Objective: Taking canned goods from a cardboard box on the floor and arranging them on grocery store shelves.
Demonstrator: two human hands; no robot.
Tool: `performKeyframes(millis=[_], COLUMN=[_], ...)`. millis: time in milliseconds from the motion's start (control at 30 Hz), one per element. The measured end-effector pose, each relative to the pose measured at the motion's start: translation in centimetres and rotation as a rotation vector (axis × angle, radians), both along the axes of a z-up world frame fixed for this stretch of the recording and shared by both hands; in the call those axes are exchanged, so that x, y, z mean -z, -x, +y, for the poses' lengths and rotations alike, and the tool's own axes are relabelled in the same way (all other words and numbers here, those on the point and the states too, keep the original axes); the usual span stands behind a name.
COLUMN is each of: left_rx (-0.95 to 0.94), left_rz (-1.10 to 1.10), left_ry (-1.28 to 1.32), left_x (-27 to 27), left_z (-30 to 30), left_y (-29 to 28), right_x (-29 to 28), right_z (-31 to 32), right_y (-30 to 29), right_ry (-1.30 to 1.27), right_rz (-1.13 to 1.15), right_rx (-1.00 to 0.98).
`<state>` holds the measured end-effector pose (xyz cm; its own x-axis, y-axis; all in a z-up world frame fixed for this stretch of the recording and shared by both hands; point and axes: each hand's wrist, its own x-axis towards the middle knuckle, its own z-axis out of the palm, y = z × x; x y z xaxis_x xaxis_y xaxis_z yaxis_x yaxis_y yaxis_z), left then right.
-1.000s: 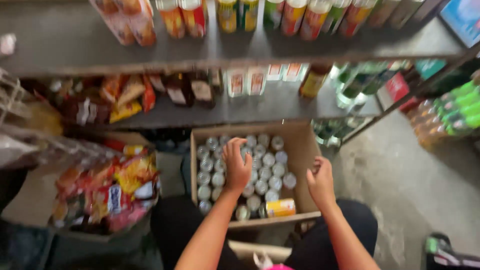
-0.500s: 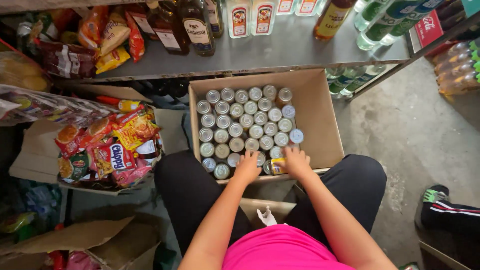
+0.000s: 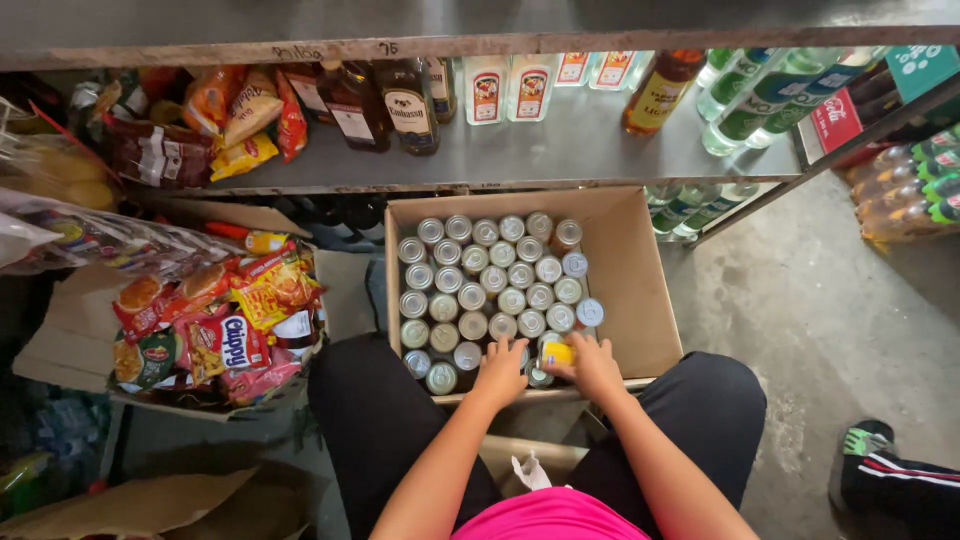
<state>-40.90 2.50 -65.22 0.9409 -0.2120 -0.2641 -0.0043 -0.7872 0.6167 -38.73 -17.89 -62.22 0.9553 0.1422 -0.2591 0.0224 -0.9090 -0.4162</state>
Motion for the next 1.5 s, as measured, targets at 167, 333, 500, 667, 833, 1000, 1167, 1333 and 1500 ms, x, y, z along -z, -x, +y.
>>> performKeyframes(millis=[167, 333, 500, 667, 833, 1000, 1167, 1333, 1500], left_rx=[-0.002, -0.207, -0.482, -0.515, -0.429, -0.394, -0.461, -0.576, -0.435], left_rz=[0.025, 0.173, 0.084, 0.02, -0.002, 0.02, 0.012, 0.19, 0.379], left_ry=[0.34, 0.702, 0.373, 0.3, 0.22, 0.209, 0.325, 0.775, 1.494], left_x=[1.7, 5.1, 2.6, 3.8, 4.3, 3.6, 5.6, 2.3, -7.6], left_z=[-2.1, -3.0, 0.1, 2.2, 2.8, 3.1, 3.9, 3.7, 2.7], left_y=[-0.9, -2.0, -3.0, -2.0, -0.3, 0.1, -1.4, -3.4, -5.6], right_x=[6.2, 0.3, 8.4, 10.0, 5.8, 10.5, 9.2, 0.0, -11.3], right_z=[-2.9, -2.2, -3.3, -2.8, -0.5, -2.2, -4.9, -9.3, -10.1], right_y=[-2.1, -1.5, -2.6, -2.0, -2.0, -2.4, -5.1, -8.2, -9.7], right_ry=[-0.561, -1.224, -0.861, 0.066, 0.204, 0.095, 0.021, -0.432, -1.411], right_rz=[0.227, 0.777, 0.473, 0.229, 0.449, 0.343, 0.268, 0.183, 0.253], right_rx=[0.347, 0.457, 0.33, 0.075, -0.046, -0.022, 0.15, 0.433, 0.361])
